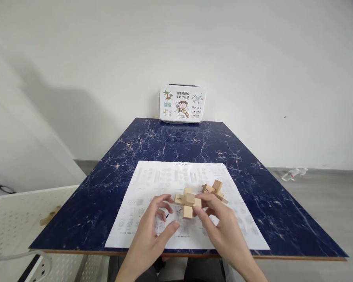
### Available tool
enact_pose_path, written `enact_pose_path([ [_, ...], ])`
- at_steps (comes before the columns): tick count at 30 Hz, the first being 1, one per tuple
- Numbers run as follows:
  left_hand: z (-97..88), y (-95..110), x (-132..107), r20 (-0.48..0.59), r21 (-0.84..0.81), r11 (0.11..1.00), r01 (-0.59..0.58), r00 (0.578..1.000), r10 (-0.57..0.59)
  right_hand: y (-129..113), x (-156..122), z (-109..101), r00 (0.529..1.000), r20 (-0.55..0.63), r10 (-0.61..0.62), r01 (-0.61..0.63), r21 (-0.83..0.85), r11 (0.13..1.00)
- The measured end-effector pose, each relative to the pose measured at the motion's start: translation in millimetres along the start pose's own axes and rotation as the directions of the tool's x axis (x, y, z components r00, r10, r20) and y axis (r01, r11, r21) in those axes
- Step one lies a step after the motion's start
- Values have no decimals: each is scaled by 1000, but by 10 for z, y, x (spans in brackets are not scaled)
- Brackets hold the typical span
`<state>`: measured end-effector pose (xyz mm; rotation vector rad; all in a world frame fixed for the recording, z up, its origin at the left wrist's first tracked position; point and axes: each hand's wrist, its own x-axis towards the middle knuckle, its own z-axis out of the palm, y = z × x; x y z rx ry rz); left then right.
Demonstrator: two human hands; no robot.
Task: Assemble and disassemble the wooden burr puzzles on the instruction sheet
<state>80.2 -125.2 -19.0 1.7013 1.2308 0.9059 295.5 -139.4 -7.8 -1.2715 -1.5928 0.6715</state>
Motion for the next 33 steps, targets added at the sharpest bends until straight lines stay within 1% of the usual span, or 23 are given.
enact_pose_path([
  [2, -6, -4, -8, 4, -13, 1000, -17, 1000, 17, 53, -57, 116, 996, 73, 55, -61, 77, 995],
  [4, -9, 1, -7, 30, -28, 999, -26, 999, 27, 106, -95, 178, 988, 136, 79, -96, 123, 988],
  [8, -12, 30, 7, 91, -23, 1000, -5, 996, 7, 178, -126, 204, 970, 213, 115, -151, 161, 975],
  [10, -8, 44, 10, 88, 0, 1000, 7, 996, -7, 192, -130, 199, 961, 239, 136, -178, 166, 970],
  [12, 2, 54, 12, 70, 23, 999, 23, 997, -24, 194, -138, 195, 960, 246, 134, -177, 165, 970],
  [15, 21, 59, 16, 40, 53, 998, 38, 998, -40, 185, -168, 206, 971, 220, 95, -127, 136, 983],
  [19, 28, 63, 26, 53, 55, 998, 36, 998, -38, 188, -217, 241, 993, 116, 20, -25, 45, 999],
  [23, 7, 67, 28, 74, -1, 998, 64, 995, -64, 208, -227, 260, 996, 65, -64, 63, 16, 998],
  [27, 7, 58, 28, 107, -62, 995, 74, 992, -67, 233, -231, 267, 988, -6, -157, 157, 11, 988],
  [30, 25, 63, 33, 113, -60, 995, 82, 991, -75, 254, -249, 272, 983, -48, -178, 178, 1, 984],
  [33, 40, 80, 35, 111, -33, 996, 86, 990, -82, 272, -264, 275, 985, -64, -159, 160, 5, 987],
])
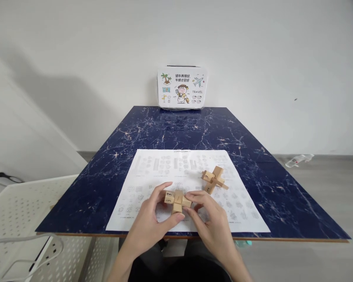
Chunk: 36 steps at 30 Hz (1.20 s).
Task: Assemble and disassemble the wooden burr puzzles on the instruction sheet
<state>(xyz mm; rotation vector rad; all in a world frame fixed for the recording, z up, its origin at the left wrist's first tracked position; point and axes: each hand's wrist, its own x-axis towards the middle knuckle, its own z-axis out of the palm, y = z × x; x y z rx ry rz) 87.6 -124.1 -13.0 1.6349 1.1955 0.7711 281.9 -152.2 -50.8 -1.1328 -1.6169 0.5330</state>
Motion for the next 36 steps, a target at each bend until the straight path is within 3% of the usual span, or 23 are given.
enact_pose_path([
  [5, 11, -3, -23, -21, 7, 1000, -8, 1000, 8, -4, 5, -9, 999, 16, 45, -45, 25, 999],
  [11, 35, -52, -35, -63, -52, 998, -41, 997, 38, -8, 7, -26, 976, 152, 154, -158, 16, 987],
  [20, 34, -48, -44, -16, -53, 998, -23, 1000, 22, 37, -77, -18, 1000, 21, 5, -4, -47, 999],
  [31, -14, -42, -51, 7, -28, 1000, -8, 1000, 9, 52, -109, -68, 1000, 15, -13, 13, 12, 1000],
  [36, -70, 0, -68, 140, -114, 993, 18, 990, -2, 27, -70, -102, 999, 36, -4, 0, 109, 994],
])
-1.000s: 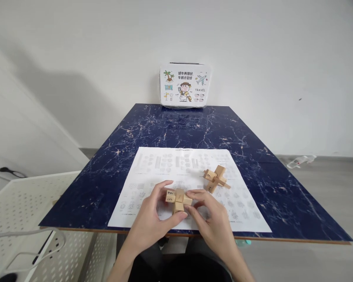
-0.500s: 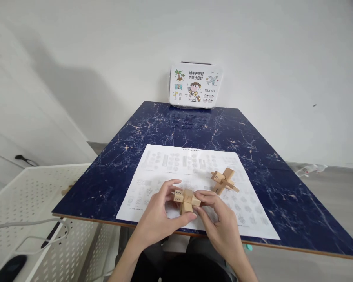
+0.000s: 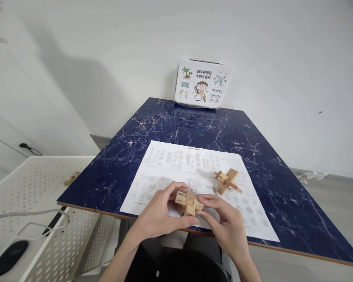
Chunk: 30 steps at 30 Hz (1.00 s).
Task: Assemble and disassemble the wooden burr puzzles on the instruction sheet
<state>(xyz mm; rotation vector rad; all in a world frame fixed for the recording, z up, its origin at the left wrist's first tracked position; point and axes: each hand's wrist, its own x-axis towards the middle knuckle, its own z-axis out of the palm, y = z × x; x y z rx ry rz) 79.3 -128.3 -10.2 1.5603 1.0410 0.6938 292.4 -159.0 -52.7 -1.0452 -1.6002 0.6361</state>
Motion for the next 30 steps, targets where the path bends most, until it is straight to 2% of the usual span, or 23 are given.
enact_pose_path([
  [6, -30, 11, -18, 62, 8, 999, -42, 997, 42, -39, 43, -25, 992, 118, 43, -50, 58, 997],
  [10, -19, -16, -18, 84, -33, 999, -28, 996, 31, -52, 50, -19, 982, 155, 110, -119, 46, 992],
  [17, 14, 25, 10, -35, -58, 997, -44, 999, 42, -123, 90, 13, 941, 306, 147, -150, -14, 989],
  [25, 25, 15, 67, -10, 59, 997, -55, 998, 56, -147, 122, 53, 940, 221, 259, -277, 56, 959],
  [30, 17, 26, 83, -105, 11, 999, -42, 994, 43, -115, 121, 68, 947, 134, 293, -307, 100, 946],
])
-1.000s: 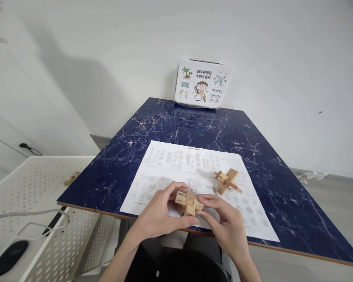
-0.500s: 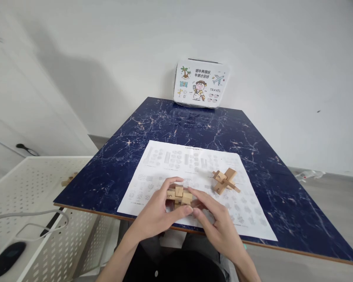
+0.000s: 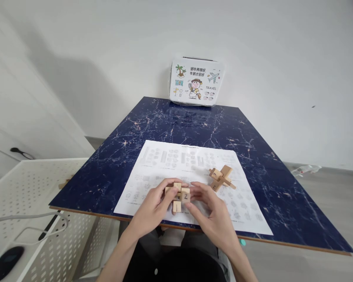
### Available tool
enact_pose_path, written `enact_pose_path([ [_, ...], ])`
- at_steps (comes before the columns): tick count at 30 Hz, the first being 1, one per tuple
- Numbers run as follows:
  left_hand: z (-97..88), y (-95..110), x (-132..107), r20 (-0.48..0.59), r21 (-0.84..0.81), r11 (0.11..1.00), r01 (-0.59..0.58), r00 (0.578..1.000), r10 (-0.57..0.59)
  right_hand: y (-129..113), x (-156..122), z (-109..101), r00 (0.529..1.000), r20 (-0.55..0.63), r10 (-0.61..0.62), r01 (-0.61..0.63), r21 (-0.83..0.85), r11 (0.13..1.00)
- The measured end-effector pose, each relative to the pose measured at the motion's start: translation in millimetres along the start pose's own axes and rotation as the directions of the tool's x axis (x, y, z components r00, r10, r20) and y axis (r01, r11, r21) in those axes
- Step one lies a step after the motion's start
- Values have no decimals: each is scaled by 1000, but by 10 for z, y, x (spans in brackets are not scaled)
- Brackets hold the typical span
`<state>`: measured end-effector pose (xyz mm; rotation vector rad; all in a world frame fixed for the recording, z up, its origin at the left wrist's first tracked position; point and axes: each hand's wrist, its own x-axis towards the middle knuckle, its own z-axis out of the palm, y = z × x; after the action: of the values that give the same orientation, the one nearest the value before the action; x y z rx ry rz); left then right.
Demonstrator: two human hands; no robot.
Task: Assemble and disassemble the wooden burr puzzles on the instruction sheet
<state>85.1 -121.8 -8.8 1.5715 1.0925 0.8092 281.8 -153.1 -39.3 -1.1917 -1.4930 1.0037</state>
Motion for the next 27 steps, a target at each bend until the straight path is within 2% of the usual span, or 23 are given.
enact_pose_path([
  [3, -11, 14, -5, -13, -32, 999, -2, 1000, 2, 7, 8, 0, 1000, 15, -13, 14, -19, 1000],
  [9, -25, -4, -26, 62, 10, 1000, 11, 998, -11, -37, 28, -37, 991, 134, -32, 37, -30, 999],
  [13, -12, 8, -38, 94, -6, 999, -46, 994, 47, -40, 18, -42, 989, 148, -2, 5, -16, 1000],
  [18, 15, 11, -50, 81, -17, 996, -87, 993, 89, -21, -3, -37, 992, 126, 21, -22, 4, 1000],
  [22, -22, -12, -61, 17, -9, 999, -54, 998, 54, -3, -14, -81, 993, 110, 45, -47, 20, 999],
  [25, -49, -41, -62, -96, -47, 999, -21, 995, 16, 22, -10, -101, 999, 43, 21, -22, 34, 999],
  [27, -46, -58, -57, -123, -66, 998, -11, 992, 3, 41, -1, -81, 1000, -1, -2, 2, -22, 1000],
])
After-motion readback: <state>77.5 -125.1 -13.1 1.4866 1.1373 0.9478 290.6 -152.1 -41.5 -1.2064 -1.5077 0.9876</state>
